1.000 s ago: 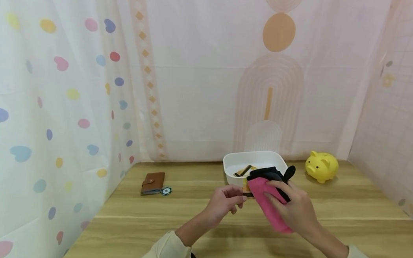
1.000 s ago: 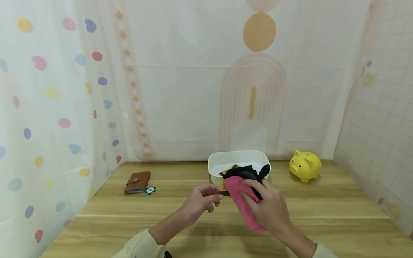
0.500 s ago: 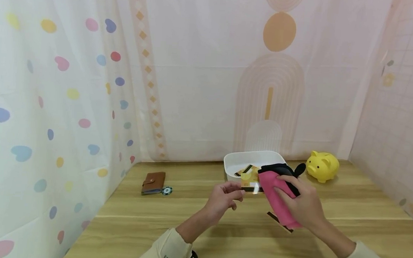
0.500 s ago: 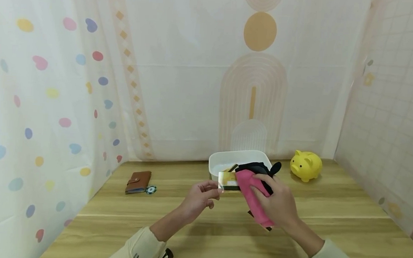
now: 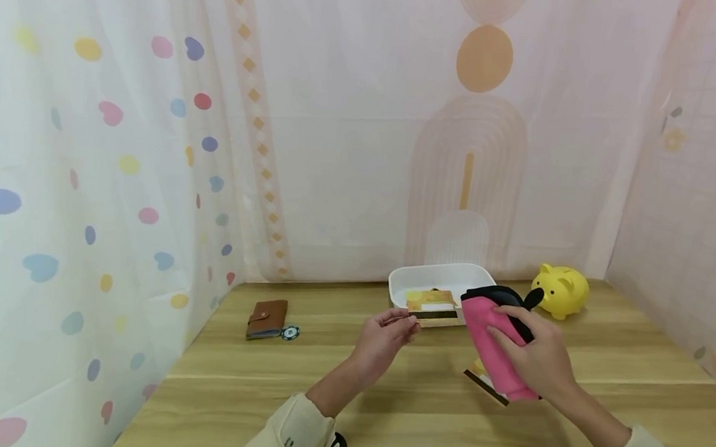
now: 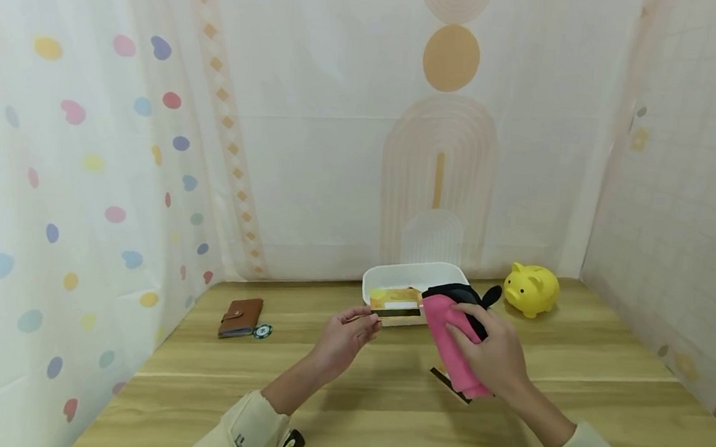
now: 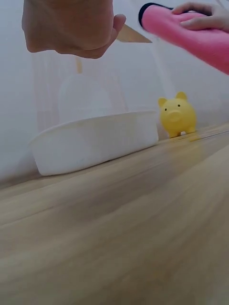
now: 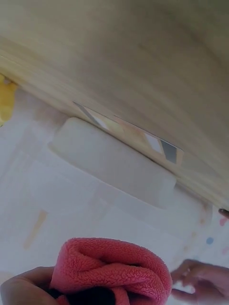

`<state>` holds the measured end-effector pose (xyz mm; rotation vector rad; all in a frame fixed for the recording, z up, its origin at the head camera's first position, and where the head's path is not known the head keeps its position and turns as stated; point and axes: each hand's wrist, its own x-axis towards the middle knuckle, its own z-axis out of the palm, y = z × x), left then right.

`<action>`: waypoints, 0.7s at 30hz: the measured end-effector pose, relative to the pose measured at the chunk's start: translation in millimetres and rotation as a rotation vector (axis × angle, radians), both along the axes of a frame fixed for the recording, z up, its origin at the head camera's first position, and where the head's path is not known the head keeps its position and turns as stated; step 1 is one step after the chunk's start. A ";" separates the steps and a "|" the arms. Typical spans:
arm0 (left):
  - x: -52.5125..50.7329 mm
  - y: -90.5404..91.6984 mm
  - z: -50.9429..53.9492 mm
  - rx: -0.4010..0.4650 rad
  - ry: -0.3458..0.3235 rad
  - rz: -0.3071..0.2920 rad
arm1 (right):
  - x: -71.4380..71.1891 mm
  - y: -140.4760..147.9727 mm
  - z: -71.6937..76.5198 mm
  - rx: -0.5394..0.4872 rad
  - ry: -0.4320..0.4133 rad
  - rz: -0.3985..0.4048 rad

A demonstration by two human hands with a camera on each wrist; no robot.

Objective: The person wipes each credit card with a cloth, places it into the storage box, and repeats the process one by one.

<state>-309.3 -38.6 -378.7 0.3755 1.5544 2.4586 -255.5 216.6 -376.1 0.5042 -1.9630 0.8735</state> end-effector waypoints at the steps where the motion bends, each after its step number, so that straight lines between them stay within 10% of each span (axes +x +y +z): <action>1: -3.0 0.2 -0.7 0.013 -0.004 0.006 | 1.6 -0.2 -0.1 -0.010 0.002 0.009; 21: -70.9 -3.2 -19.4 -0.020 -0.057 0.182 | 15.0 0.2 -3.2 -0.062 0.012 0.052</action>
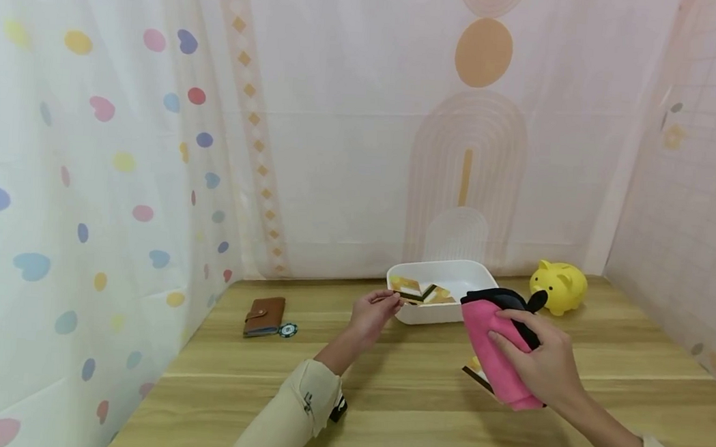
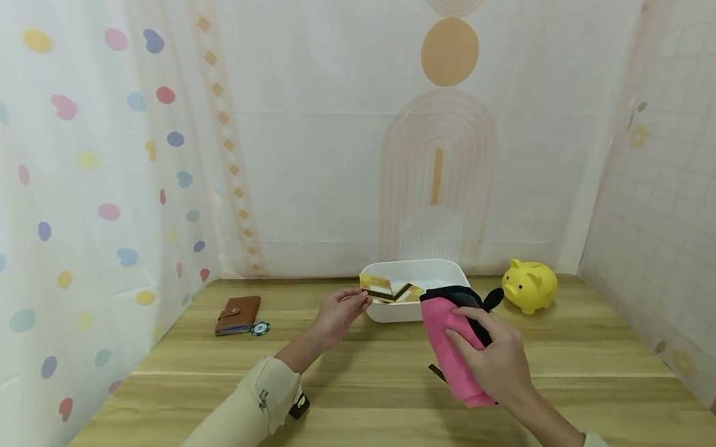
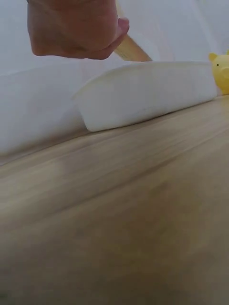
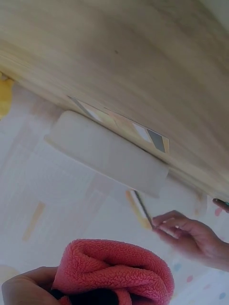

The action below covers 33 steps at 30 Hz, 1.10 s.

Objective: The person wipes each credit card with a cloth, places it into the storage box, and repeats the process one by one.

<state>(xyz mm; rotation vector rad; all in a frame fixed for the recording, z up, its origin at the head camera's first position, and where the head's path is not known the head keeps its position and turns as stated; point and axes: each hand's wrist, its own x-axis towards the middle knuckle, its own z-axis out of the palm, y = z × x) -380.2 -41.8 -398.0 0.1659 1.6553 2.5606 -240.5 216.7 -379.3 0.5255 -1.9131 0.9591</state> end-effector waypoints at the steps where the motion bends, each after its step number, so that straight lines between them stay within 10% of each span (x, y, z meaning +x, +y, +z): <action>1: -1.3 0.6 -0.4 -0.010 -0.006 0.003 | 0.3 -0.3 0.2 -0.003 0.000 0.001; 7: -3.2 3.4 -2.8 -0.103 0.006 -0.005 | 4.7 0.4 3.6 0.010 -0.022 0.007; 15: 7.5 3.0 -3.5 -0.414 0.047 -0.159 | 8.2 8.0 0.0 0.040 -0.042 -0.018; 19: 8.9 5.1 -0.8 -0.521 0.068 -0.051 | 10.1 10.0 0.0 0.047 -0.047 -0.026; 23: -2.0 4.7 1.8 -0.535 0.051 0.075 | 11.0 10.6 0.2 0.050 -0.049 -0.023; 33: -9.6 4.1 6.7 -0.457 0.124 -0.076 | 12.4 10.7 1.6 0.036 -0.065 -0.003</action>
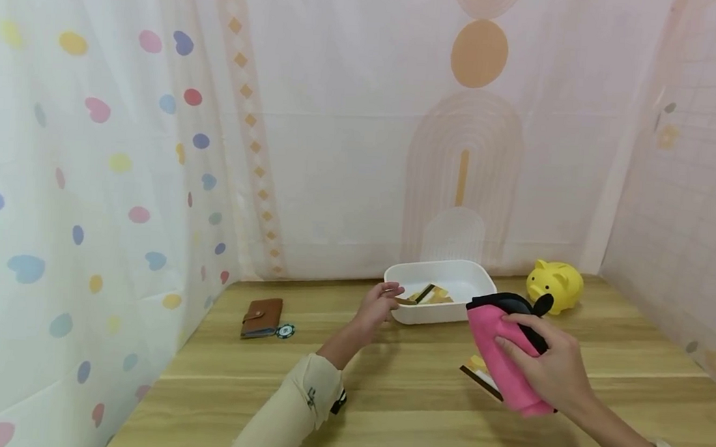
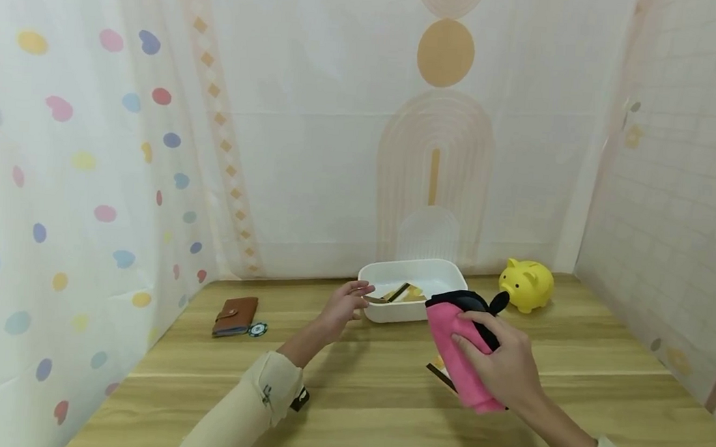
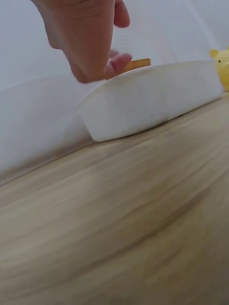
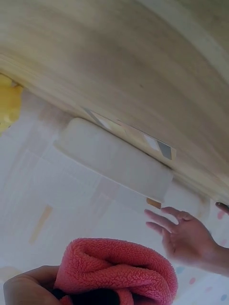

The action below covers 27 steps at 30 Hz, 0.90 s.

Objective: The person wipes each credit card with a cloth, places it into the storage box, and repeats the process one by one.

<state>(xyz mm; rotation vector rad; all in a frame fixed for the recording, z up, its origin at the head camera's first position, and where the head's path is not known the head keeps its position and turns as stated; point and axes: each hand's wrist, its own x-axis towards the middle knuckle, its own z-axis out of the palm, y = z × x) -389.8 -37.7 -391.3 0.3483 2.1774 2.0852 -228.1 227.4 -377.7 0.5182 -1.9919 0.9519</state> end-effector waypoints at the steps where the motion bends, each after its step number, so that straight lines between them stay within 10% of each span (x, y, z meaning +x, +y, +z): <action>1: 0.5 0.9 0.6 -0.003 0.001 0.005 | 0.1 0.2 0.3 -0.003 0.001 -0.002; 13: -0.1 5.8 -0.3 -0.035 0.044 0.076 | 3.0 -1.4 -2.9 -0.033 -0.022 -0.012; 21: 2.0 4.0 -2.7 -0.407 0.266 0.261 | 0.3 0.1 -4.1 -0.019 -0.007 -0.011; 27: -0.3 1.4 -2.8 -0.493 0.239 0.294 | 0.2 -0.4 -2.8 -0.016 -0.003 -0.011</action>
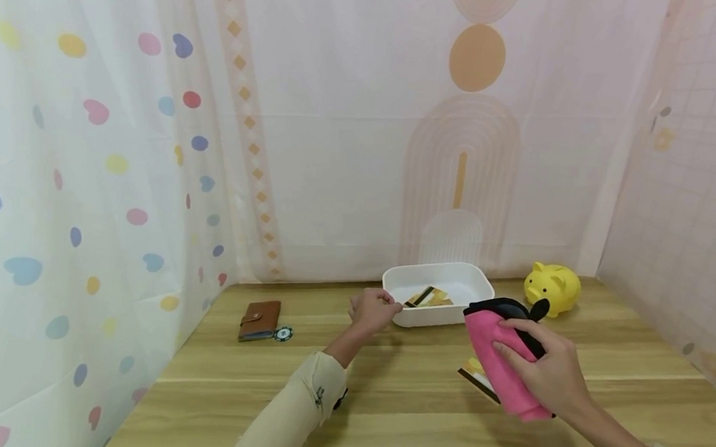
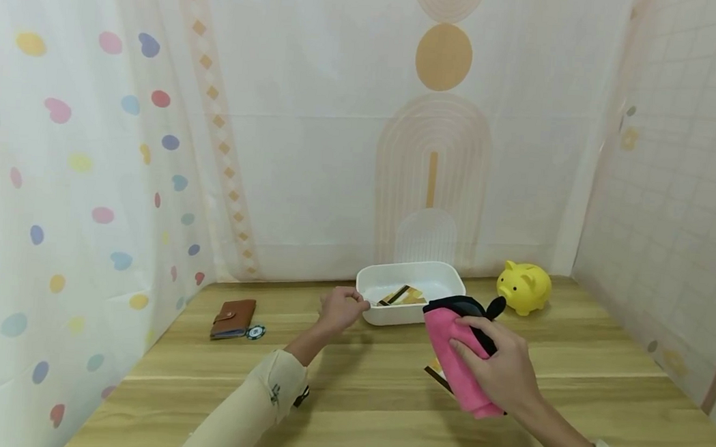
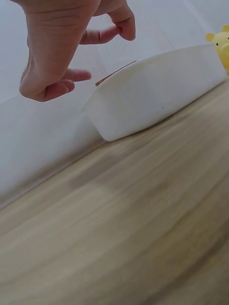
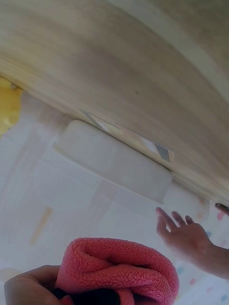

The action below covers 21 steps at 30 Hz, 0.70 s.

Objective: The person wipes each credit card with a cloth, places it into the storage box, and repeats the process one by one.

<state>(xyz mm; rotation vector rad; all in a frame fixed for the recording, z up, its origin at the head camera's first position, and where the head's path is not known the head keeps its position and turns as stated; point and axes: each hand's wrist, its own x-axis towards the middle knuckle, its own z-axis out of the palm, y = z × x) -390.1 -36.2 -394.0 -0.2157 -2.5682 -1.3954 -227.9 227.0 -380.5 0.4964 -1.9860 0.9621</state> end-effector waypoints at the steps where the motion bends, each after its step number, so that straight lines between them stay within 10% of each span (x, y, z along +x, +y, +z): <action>1: -1.1 -1.0 -0.8 -0.002 -0.021 0.007 | 0.5 -0.3 0.4 0.000 0.000 0.001; 21: -16.9 -11.2 -8.9 0.007 -0.125 -0.011 | -0.7 -1.8 1.5 0.007 0.015 0.011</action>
